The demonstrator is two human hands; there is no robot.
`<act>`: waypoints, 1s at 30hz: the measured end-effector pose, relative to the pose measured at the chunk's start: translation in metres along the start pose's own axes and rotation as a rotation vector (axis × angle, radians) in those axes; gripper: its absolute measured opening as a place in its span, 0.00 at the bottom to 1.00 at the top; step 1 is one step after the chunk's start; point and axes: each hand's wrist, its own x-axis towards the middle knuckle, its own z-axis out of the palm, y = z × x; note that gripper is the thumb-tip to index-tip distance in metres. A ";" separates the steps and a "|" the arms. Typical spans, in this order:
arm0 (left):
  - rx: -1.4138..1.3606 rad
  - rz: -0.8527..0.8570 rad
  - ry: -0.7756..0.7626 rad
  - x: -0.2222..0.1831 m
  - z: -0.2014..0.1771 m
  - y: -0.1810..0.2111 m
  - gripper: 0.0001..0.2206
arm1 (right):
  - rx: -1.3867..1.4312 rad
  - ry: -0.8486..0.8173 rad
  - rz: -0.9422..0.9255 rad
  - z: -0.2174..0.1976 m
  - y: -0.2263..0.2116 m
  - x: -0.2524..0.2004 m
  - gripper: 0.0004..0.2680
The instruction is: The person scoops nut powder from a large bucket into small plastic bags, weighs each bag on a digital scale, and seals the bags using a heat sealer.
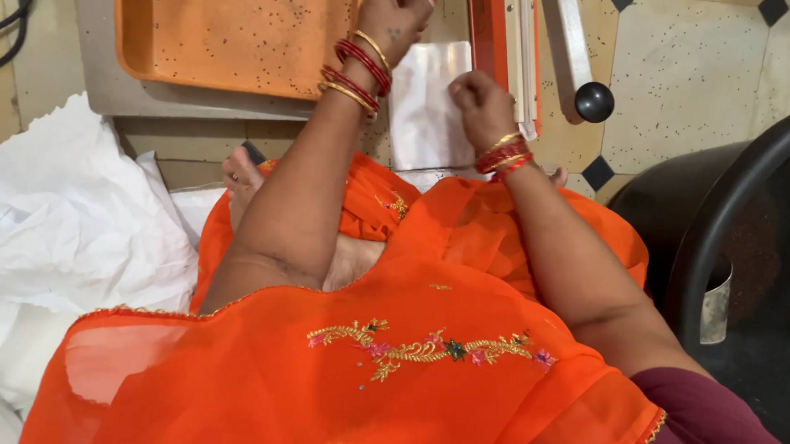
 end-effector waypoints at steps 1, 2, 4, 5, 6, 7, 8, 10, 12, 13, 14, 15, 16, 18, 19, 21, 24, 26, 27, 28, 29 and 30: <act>0.139 0.191 0.012 -0.003 0.001 -0.003 0.07 | 0.281 0.028 0.000 -0.004 0.005 0.000 0.03; 0.276 0.383 0.021 -0.006 0.005 -0.005 0.08 | 0.560 0.056 0.000 -0.009 0.011 -0.001 0.03; 0.370 0.420 0.048 -0.009 0.002 -0.016 0.14 | 0.841 -0.004 0.104 -0.026 -0.011 -0.010 0.04; 0.467 0.450 0.073 -0.012 0.001 -0.022 0.21 | 1.124 -0.070 0.218 -0.033 -0.022 -0.016 0.05; 0.467 0.456 0.071 -0.013 -0.002 -0.027 0.21 | 1.124 -0.066 0.213 -0.042 -0.034 -0.027 0.05; 0.377 0.319 -0.007 -0.015 -0.006 -0.032 0.19 | 1.237 -0.139 0.226 -0.051 -0.045 -0.039 0.05; 0.286 0.181 -0.085 -0.017 -0.008 -0.037 0.18 | 1.348 -0.211 0.238 -0.061 -0.056 -0.051 0.05; 0.103 -0.068 -0.114 -0.046 -0.013 0.002 0.13 | 1.347 -0.220 0.247 -0.060 -0.047 -0.060 0.05; -0.074 -0.314 -0.158 -0.063 -0.019 0.018 0.09 | 1.349 -0.221 0.252 -0.059 -0.039 -0.066 0.06; -0.140 -0.261 -0.165 -0.066 -0.023 0.015 0.08 | 1.284 -0.202 0.311 -0.058 -0.035 -0.067 0.07; -0.205 -0.210 -0.180 -0.069 -0.025 0.012 0.08 | 1.222 -0.176 0.370 -0.058 -0.032 -0.070 0.08; -0.196 -0.205 -0.200 -0.073 -0.030 0.015 0.08 | 1.230 -0.155 0.361 -0.061 -0.036 -0.077 0.08; -0.129 -0.188 -0.165 -0.080 -0.033 0.016 0.06 | 1.143 -0.060 0.408 -0.063 -0.038 -0.087 0.08; -0.056 -0.171 -0.158 -0.095 -0.040 0.019 0.03 | 1.065 0.062 0.460 -0.074 -0.039 -0.114 0.09; -0.056 -0.157 -0.099 -0.104 -0.044 0.022 0.06 | 0.937 0.098 0.367 -0.083 -0.039 -0.131 0.09; -0.055 -0.141 -0.059 -0.116 -0.053 0.025 0.09 | 0.808 0.152 0.280 -0.109 -0.040 -0.170 0.08; -0.060 -0.076 -0.004 -0.125 -0.069 0.022 0.12 | 0.375 0.470 -0.066 -0.156 -0.038 -0.235 0.07; -0.108 0.024 0.005 -0.127 -0.079 0.019 0.13 | -0.361 0.818 -0.095 -0.187 -0.021 -0.271 0.09; -0.106 0.028 -0.008 -0.131 -0.078 0.018 0.13 | -0.363 0.831 -0.089 -0.196 -0.004 -0.276 0.09; -0.115 0.045 -0.026 -0.133 -0.078 0.019 0.13 | -0.446 0.744 -0.012 -0.207 0.011 -0.280 0.17; -0.123 0.062 -0.043 -0.135 -0.078 0.020 0.14 | -0.521 0.655 0.059 -0.218 0.027 -0.283 0.27; -0.124 0.070 -0.049 -0.137 -0.077 0.017 0.14 | -0.522 0.665 0.058 -0.217 0.023 -0.279 0.27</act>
